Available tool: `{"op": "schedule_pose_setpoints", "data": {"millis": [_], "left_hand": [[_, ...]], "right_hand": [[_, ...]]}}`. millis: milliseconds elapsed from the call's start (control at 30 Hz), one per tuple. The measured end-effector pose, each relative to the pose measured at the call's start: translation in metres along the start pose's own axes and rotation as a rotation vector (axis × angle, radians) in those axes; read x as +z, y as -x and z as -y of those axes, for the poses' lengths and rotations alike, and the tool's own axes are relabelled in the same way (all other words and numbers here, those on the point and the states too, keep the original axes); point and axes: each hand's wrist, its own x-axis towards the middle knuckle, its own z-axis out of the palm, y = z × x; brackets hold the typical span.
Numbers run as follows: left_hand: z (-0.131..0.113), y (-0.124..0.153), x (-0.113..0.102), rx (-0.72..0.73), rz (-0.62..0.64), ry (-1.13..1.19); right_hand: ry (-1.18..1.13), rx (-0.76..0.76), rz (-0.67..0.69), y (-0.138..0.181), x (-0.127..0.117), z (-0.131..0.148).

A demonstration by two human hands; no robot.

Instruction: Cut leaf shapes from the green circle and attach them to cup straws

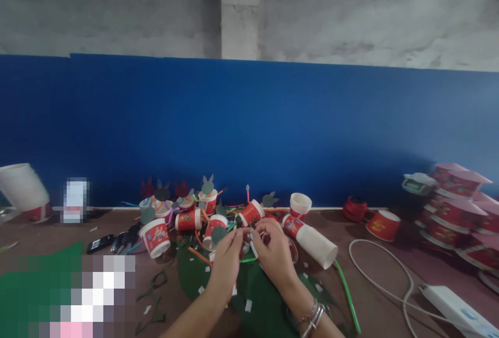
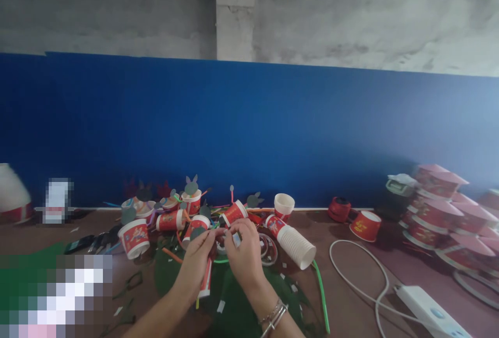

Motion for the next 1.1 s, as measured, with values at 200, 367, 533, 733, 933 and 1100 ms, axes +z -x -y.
{"op": "schedule_pose_setpoints", "data": {"millis": [200,367,533,733,933,1100], "left_hand": [[-0.010,-0.007,-0.006,-0.034,-0.073,0.150],[-0.014,-0.010,-0.008,-0.156,0.039,0.376],[-0.015,-0.004,-0.004,-0.186,0.085,0.391],[-0.020,0.000,-0.001,-0.197,0.088,0.376],[-0.018,-0.002,-0.002,-0.185,0.091,0.377],[-0.019,-0.001,-0.001,-0.186,0.087,0.371]], "right_hand": [[-0.040,-0.040,-0.010,0.002,-0.006,0.013],[-0.272,0.253,0.358,0.001,-0.006,0.018],[-0.291,0.400,0.368,0.003,0.000,0.016],[-0.316,0.453,0.365,0.005,0.004,0.014],[-0.311,0.445,0.357,0.005,0.004,0.014],[-0.322,0.435,0.359,0.005,0.004,0.015]]}}
